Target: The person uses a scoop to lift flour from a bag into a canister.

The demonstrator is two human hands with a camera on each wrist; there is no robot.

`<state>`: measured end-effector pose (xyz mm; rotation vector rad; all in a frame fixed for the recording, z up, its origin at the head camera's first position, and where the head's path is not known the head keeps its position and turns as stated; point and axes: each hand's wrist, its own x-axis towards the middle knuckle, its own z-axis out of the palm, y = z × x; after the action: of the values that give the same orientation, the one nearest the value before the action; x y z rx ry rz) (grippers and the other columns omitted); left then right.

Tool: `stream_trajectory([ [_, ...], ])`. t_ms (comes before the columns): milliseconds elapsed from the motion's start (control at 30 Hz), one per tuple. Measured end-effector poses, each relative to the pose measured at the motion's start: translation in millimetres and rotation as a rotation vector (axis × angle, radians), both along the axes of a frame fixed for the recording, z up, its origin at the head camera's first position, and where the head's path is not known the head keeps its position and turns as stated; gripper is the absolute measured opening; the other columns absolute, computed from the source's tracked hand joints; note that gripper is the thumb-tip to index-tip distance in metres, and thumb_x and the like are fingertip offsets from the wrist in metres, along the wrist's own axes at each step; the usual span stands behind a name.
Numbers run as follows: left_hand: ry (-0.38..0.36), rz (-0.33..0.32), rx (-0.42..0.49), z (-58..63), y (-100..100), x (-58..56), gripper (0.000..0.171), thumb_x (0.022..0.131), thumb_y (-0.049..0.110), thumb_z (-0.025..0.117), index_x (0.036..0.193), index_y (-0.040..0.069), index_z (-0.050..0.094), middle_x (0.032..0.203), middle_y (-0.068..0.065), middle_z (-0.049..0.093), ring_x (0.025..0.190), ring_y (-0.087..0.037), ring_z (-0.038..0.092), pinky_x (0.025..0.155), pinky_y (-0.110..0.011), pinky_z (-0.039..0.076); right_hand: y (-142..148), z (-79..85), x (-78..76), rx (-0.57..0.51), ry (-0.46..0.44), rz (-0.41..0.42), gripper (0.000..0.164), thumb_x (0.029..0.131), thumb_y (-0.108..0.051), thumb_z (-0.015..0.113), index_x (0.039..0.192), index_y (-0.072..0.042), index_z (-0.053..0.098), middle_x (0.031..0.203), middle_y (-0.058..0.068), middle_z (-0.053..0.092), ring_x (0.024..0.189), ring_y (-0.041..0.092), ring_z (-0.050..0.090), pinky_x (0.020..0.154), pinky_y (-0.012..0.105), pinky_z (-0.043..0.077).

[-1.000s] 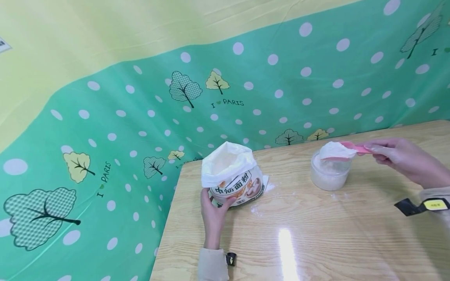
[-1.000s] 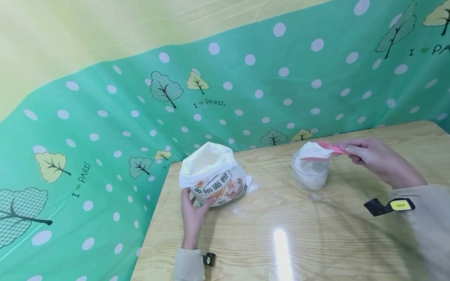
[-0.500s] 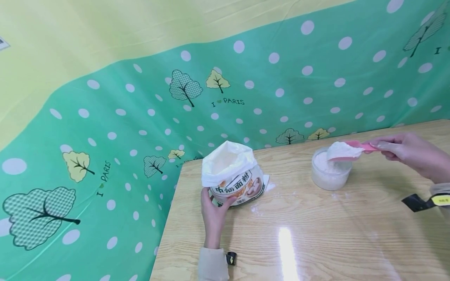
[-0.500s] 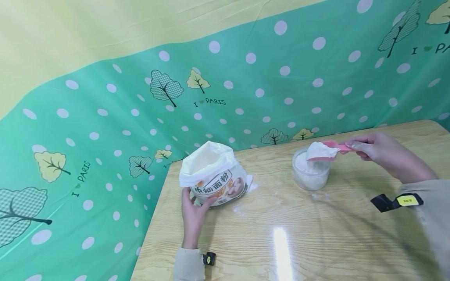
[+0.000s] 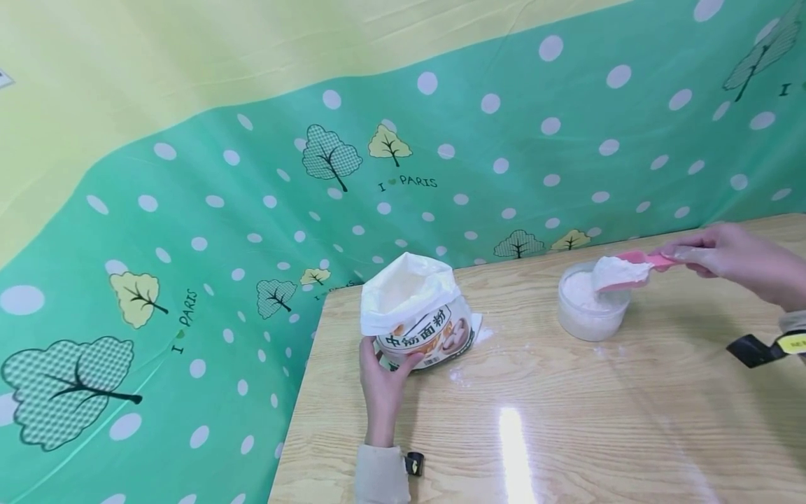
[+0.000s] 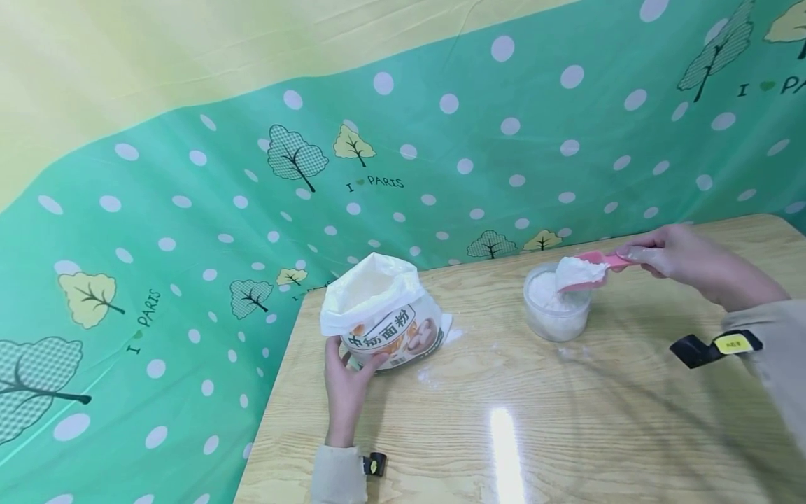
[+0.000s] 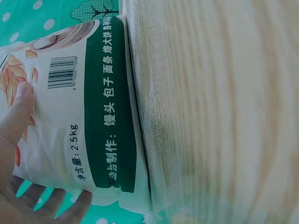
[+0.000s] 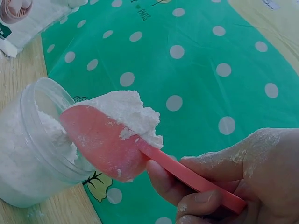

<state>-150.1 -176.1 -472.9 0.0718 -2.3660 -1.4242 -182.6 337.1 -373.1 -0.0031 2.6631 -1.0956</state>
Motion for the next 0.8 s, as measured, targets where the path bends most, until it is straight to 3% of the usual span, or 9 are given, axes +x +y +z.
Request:
stream_trajectory([
  [133,0.009,-0.005,0.003,0.1,0.0,0.5,0.086,0.067,0.037,0.090,0.139,0.020,0.045,0.135,0.002,0.052,0.132,-0.019,0.045,0.116,-0.045,0.040,-2.7,4.3,-1.6,0.008,-0.009,-0.002,0.059,0.108,-0.033,0.040,0.139,0.017,0.041,0.068,0.001,0.035,0.065,0.019,0.037,0.061,0.028,0.033],
  [233,0.011,-0.005,0.005,0.5,0.2,1.0,0.086,0.067,0.037,0.090,0.139,0.020,0.045,0.135,0.003,0.052,0.132,-0.019,0.045,0.116,-0.045,0.040,-5.2,6.1,-2.7,0.025,-0.002,-0.017,0.058,0.107,-0.031,0.042,0.138,0.017,0.043,0.070,0.003,0.038,0.069,0.021,0.040,0.057,0.030,0.034],
  [533,0.003,0.005,0.005,1.3,-0.9,1.5,0.086,0.067,0.037,0.091,0.138,0.020,0.046,0.134,0.003,0.053,0.132,-0.019,0.046,0.116,-0.044,0.040,-11.2,14.2,-7.8,0.077,-0.002,0.011,0.050,0.107,-0.021,0.041,0.137,0.019,0.041,0.067,0.005,0.038,0.071,0.025,0.042,0.063,0.034,0.039],
  [800,0.003,0.010,0.000,-0.5,-2.0,1.1,0.086,0.067,0.037,0.090,0.138,0.019,0.046,0.135,0.001,0.053,0.132,-0.020,0.046,0.116,-0.045,0.040,-14.2,21.0,-12.9,0.104,0.024,0.044,0.038,0.102,-0.012,0.048,0.127,0.015,0.056,0.086,0.013,0.053,0.082,0.031,0.045,0.063,0.034,0.042],
])
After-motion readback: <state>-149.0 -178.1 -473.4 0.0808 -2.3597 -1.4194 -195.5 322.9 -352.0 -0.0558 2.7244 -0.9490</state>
